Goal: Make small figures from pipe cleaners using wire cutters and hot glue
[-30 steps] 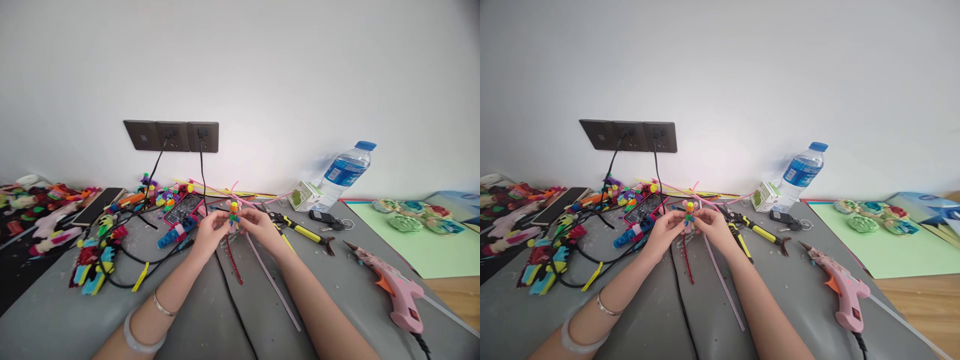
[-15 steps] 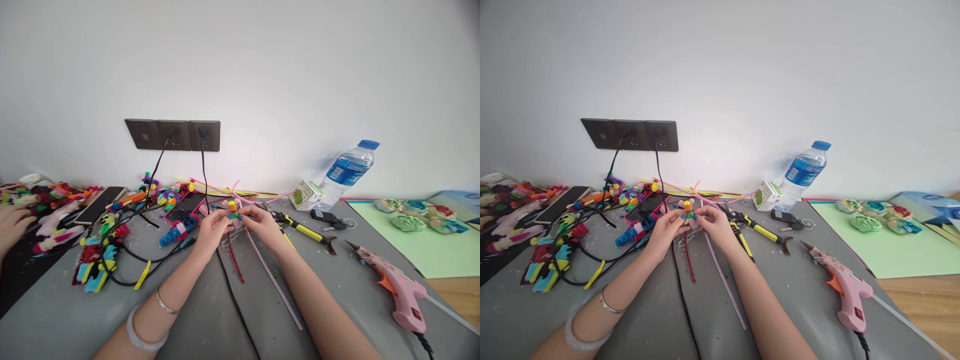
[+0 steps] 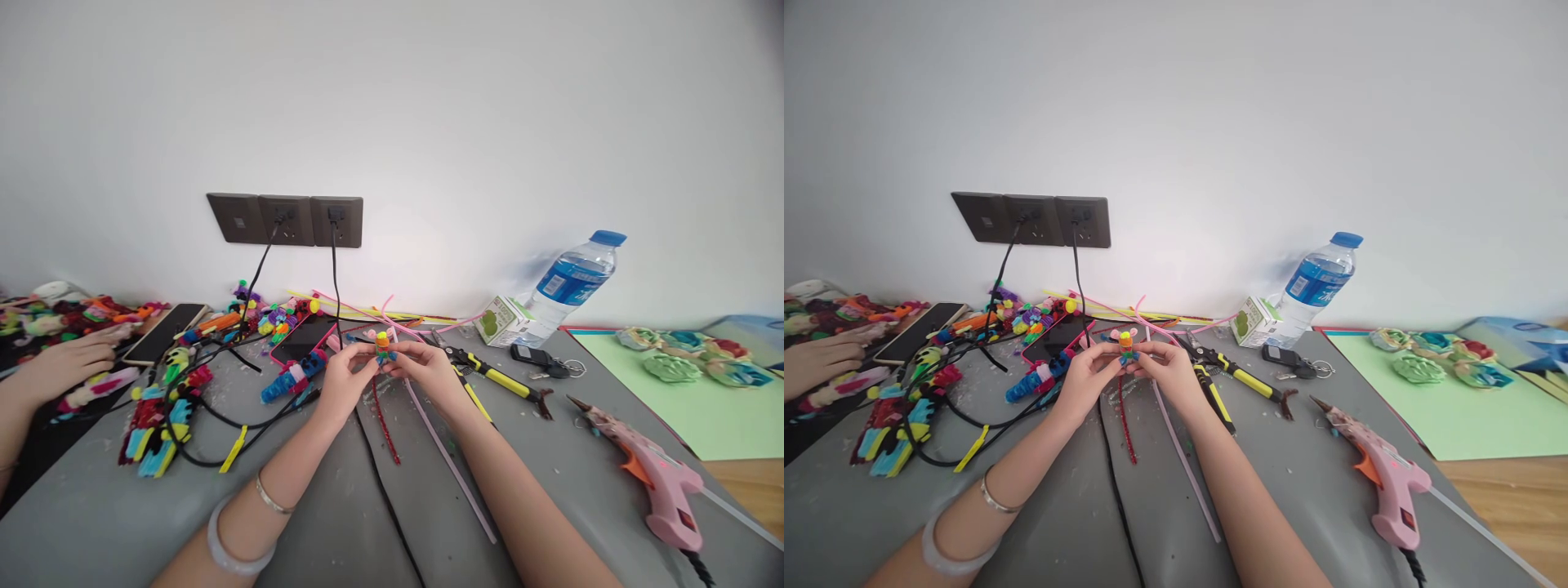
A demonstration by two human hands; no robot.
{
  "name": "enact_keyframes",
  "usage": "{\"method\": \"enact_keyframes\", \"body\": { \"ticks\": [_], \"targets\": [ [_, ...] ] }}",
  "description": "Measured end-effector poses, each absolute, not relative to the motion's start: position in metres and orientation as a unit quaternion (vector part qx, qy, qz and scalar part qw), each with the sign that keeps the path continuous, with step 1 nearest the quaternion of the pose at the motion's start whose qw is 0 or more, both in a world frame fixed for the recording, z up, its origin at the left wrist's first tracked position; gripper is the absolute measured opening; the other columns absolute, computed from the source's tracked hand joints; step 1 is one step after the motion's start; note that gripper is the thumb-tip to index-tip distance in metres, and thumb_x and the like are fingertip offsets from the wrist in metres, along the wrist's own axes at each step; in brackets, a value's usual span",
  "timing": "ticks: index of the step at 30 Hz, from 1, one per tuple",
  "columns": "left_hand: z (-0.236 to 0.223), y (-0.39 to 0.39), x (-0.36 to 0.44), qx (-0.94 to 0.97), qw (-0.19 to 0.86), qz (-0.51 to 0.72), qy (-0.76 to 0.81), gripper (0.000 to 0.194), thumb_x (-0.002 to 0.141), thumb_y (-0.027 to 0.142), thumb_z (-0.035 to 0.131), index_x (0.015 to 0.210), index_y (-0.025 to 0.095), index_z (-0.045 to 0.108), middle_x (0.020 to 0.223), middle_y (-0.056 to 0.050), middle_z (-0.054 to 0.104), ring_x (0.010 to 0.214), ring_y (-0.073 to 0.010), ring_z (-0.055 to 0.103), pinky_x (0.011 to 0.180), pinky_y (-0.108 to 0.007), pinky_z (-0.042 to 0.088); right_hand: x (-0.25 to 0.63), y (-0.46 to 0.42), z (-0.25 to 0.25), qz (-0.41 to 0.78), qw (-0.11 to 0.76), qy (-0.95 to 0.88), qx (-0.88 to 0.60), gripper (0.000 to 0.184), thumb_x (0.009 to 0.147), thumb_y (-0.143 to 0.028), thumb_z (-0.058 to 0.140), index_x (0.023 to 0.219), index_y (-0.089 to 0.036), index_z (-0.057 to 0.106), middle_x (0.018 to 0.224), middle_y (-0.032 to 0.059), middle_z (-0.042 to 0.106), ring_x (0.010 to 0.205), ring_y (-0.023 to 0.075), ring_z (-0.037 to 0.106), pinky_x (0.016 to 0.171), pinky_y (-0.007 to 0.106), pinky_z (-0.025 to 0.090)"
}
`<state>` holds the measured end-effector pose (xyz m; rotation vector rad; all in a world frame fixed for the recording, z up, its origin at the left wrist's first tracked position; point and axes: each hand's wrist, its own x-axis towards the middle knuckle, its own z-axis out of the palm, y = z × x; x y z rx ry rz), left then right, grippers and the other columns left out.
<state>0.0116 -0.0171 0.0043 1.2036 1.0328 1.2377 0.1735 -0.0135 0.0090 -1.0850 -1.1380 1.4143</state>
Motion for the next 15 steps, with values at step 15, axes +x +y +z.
{"method": "enact_keyframes", "body": {
  "ticks": [15],
  "targets": [
    [0.0008, -0.0155, 0.0105, 0.477, 0.557, 0.549, 0.401, 0.026, 0.072, 0.028, 0.078, 0.096, 0.016, 0.079, 0.112, -0.012, 0.074, 0.111, -0.0287, 0.067, 0.100, -0.044, 0.053, 0.1739, -0.0136, 0.0054, 0.599, 0.509, -0.439, -0.435, 0.040, 0.064, -0.045, 0.086, 0.093, -0.019, 0.079, 0.088, 0.0067, 0.079, 0.083, 0.0232, 0.076, 0.088, 0.041, 0.060]
  ]
}}
